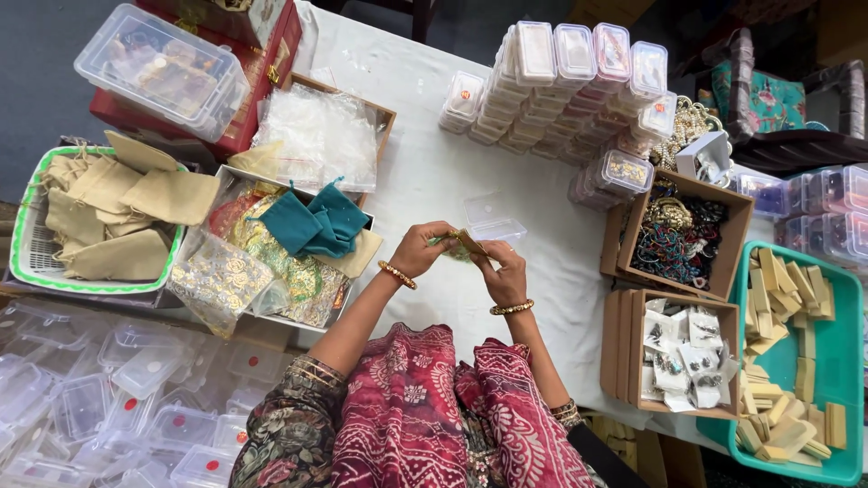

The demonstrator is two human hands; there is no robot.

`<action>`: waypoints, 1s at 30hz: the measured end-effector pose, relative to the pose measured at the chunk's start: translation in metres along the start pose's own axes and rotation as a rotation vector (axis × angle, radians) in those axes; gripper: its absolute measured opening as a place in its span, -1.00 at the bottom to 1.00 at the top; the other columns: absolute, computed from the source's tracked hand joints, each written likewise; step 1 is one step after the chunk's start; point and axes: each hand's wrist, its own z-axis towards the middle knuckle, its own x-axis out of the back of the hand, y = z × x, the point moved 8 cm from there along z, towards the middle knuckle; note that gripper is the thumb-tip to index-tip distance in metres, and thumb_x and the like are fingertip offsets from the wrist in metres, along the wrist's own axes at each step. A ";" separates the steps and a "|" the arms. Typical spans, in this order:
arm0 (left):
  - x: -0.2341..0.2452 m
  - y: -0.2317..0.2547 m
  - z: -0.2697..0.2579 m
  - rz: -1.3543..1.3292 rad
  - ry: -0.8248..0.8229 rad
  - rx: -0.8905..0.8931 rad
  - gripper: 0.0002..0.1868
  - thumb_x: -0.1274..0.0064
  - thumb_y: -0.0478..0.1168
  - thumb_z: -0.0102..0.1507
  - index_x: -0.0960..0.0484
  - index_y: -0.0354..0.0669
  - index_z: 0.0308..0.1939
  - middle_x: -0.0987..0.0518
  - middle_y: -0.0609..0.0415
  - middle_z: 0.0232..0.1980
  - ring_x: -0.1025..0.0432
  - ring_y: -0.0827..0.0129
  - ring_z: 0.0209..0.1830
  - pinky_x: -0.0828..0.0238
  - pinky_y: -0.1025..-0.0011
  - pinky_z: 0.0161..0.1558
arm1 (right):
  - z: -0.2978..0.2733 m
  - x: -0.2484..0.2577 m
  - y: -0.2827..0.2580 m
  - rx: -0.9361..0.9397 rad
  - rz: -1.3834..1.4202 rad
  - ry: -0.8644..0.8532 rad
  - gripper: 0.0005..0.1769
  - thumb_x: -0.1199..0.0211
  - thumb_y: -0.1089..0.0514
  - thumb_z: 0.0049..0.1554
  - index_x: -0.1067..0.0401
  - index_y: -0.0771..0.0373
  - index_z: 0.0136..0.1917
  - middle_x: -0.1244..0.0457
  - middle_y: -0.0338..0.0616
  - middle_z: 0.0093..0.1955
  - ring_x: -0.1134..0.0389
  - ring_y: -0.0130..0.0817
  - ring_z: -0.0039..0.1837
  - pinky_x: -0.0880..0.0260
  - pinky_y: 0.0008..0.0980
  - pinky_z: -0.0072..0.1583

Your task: The person sits at a table and packages jewelry items. They pick up a beaded bracelet, wrap it in a gold foil pouch, and place it into a small plastic container. They then pick up a green beaded necklace, wrap it in a clear plastic bag, and place it into a green and gold pouch.

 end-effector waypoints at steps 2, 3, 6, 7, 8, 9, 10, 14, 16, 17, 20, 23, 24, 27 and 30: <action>-0.001 0.004 0.001 -0.005 0.000 -0.036 -0.85 -0.14 -0.30 0.32 -0.70 -0.29 -0.08 -0.65 0.11 -0.24 -0.50 0.54 -0.25 -0.48 0.50 -0.16 | 0.001 0.005 -0.009 0.035 0.033 0.020 -0.77 -0.42 0.28 0.06 -0.61 0.23 0.03 -0.45 -0.12 0.02 -0.46 -0.22 0.08 -0.45 -0.29 0.14; -0.001 0.007 0.001 -0.009 0.001 -0.071 -0.84 -0.12 -0.30 0.33 -0.71 -0.29 -0.06 -0.66 0.13 -0.22 -0.51 0.57 -0.23 -0.49 0.52 -0.14 | 0.001 0.007 -0.015 0.070 0.067 0.040 -0.76 -0.40 0.29 0.08 -0.61 0.22 0.06 -0.46 -0.11 0.06 -0.47 -0.21 0.11 -0.44 -0.28 0.17; -0.007 -0.004 0.002 -0.068 0.005 0.005 -0.85 -0.10 -0.31 0.35 -0.72 -0.28 -0.06 -0.66 0.12 -0.23 -0.48 0.58 -0.23 -0.50 0.51 -0.15 | 0.000 0.006 -0.002 -0.033 0.055 0.019 -0.78 -0.39 0.27 0.11 -0.61 0.20 0.06 -0.47 -0.12 0.04 -0.47 -0.27 0.08 -0.46 -0.32 0.15; -0.008 -0.004 0.004 -0.068 0.005 0.004 -0.85 -0.10 -0.31 0.35 -0.72 -0.28 -0.06 -0.66 0.12 -0.23 -0.48 0.58 -0.23 -0.50 0.51 -0.15 | 0.001 0.006 -0.004 -0.032 0.054 0.020 -0.78 -0.39 0.27 0.11 -0.61 0.20 0.06 -0.47 -0.12 0.04 -0.47 -0.27 0.08 -0.46 -0.32 0.15; -0.009 -0.005 0.005 -0.072 0.004 0.018 -0.85 -0.10 -0.31 0.35 -0.72 -0.26 -0.05 -0.68 0.12 -0.21 -0.50 0.59 -0.22 -0.52 0.52 -0.13 | 0.002 0.003 -0.004 -0.042 0.037 -0.021 -0.72 -0.45 0.26 0.04 -0.59 0.25 0.06 -0.45 -0.07 -0.01 -0.46 -0.24 0.03 -0.44 -0.31 0.09; -0.010 -0.007 0.005 -0.075 0.002 0.032 -0.84 -0.09 -0.31 0.35 -0.72 -0.24 -0.04 -0.71 0.13 -0.19 -0.52 0.60 -0.20 -0.54 0.53 -0.12 | 0.002 0.000 -0.005 -0.053 0.021 -0.061 -0.63 -0.50 0.25 -0.03 -0.57 0.29 0.07 -0.43 -0.02 -0.06 -0.45 -0.21 -0.03 -0.42 -0.31 0.04; -0.008 -0.003 0.006 -0.073 0.003 0.030 -0.84 -0.09 -0.31 0.35 -0.72 -0.24 -0.04 -0.71 0.13 -0.19 -0.52 0.60 -0.20 -0.54 0.53 -0.12 | 0.001 0.000 -0.003 -0.051 0.022 -0.061 -0.63 -0.50 0.25 -0.03 -0.57 0.29 0.07 -0.43 -0.02 -0.06 -0.45 -0.21 -0.03 -0.42 -0.31 0.04; -0.001 0.025 0.004 -0.170 -0.049 -0.044 -0.68 -0.18 -0.27 0.24 -0.62 -0.22 0.07 -0.68 0.14 -0.09 -0.52 0.62 -0.09 -0.49 0.55 -0.02 | 0.001 0.007 0.006 -0.113 0.090 -0.068 -0.82 -0.40 0.28 0.08 -0.61 0.22 0.00 -0.46 -0.14 -0.19 -0.49 -0.39 -0.17 -0.46 -0.42 -0.08; -0.009 0.006 0.004 -0.184 -0.113 -0.061 -0.48 -0.26 -0.26 0.13 -0.54 -0.21 0.17 -0.65 0.15 -0.04 -0.51 0.62 -0.04 -0.44 0.56 0.02 | 0.002 0.014 0.006 -0.072 0.085 -0.056 -0.85 -0.37 0.30 0.08 -0.60 0.23 -0.04 -0.45 -0.17 -0.21 -0.49 -0.43 -0.18 -0.46 -0.44 -0.10; -0.017 -0.029 0.006 -0.116 -0.137 0.018 -0.63 -0.26 -0.21 0.21 -0.64 -0.23 0.08 -0.69 0.14 -0.11 -0.52 0.61 -0.12 -0.47 0.55 -0.06 | 0.004 0.015 0.013 -0.105 -0.023 -0.077 -0.84 -0.43 0.29 0.06 -0.60 0.27 -0.05 -0.42 -0.12 -0.24 -0.45 -0.38 -0.22 -0.43 -0.40 -0.11; -0.027 -0.072 0.006 -0.078 -0.101 0.095 -0.74 -0.22 -0.14 0.34 -0.74 -0.28 -0.05 -0.71 0.11 -0.22 -0.49 0.59 -0.24 -0.48 0.53 -0.17 | 0.003 0.017 0.031 -0.153 0.193 -0.050 -0.66 -0.48 0.23 0.08 -0.53 0.31 0.12 -0.39 -0.07 -0.12 -0.43 -0.34 -0.09 -0.45 -0.37 -0.02; -0.027 -0.083 0.005 -0.281 0.054 0.144 -0.72 -0.17 -0.12 0.38 -0.71 -0.30 -0.05 -0.67 0.13 -0.24 -0.47 0.59 -0.28 -0.47 0.52 -0.20 | -0.001 0.012 0.046 -0.226 0.672 -0.040 -0.22 -0.52 0.09 0.04 -0.27 0.25 0.44 -0.33 -0.05 0.15 -0.40 -0.30 0.19 -0.48 -0.35 0.17; -0.026 -0.089 0.005 -0.457 0.150 0.197 -0.72 -0.15 -0.11 0.37 -0.68 -0.29 -0.02 -0.66 0.16 -0.22 -0.48 0.60 -0.29 -0.50 0.52 -0.20 | -0.002 0.006 0.051 -0.290 0.827 -0.083 0.07 -0.56 -0.02 -0.03 -0.07 0.19 0.59 -0.28 -0.03 0.28 -0.36 -0.24 0.29 -0.47 -0.31 0.25; -0.024 -0.100 -0.009 -0.725 0.396 0.406 -0.74 -0.16 -0.12 0.33 -0.68 -0.27 -0.06 -0.65 0.17 -0.24 -0.51 0.51 -0.34 -0.52 0.43 -0.29 | -0.025 -0.019 0.071 -0.368 0.835 -0.248 0.32 -0.61 -0.17 -0.12 0.05 0.21 0.68 -0.28 0.10 0.36 -0.29 -0.16 0.45 -0.40 -0.30 0.37; -0.028 -0.112 -0.020 -0.898 0.549 0.504 -0.73 -0.19 -0.15 0.30 -0.64 -0.29 -0.07 -0.69 0.07 -0.20 -0.58 0.34 -0.29 -0.63 0.29 -0.21 | -0.037 -0.023 0.062 -0.366 0.776 -0.242 0.14 -0.56 -0.11 -0.12 0.00 0.07 0.57 -0.27 -0.15 0.34 -0.34 -0.35 0.34 -0.44 -0.36 0.24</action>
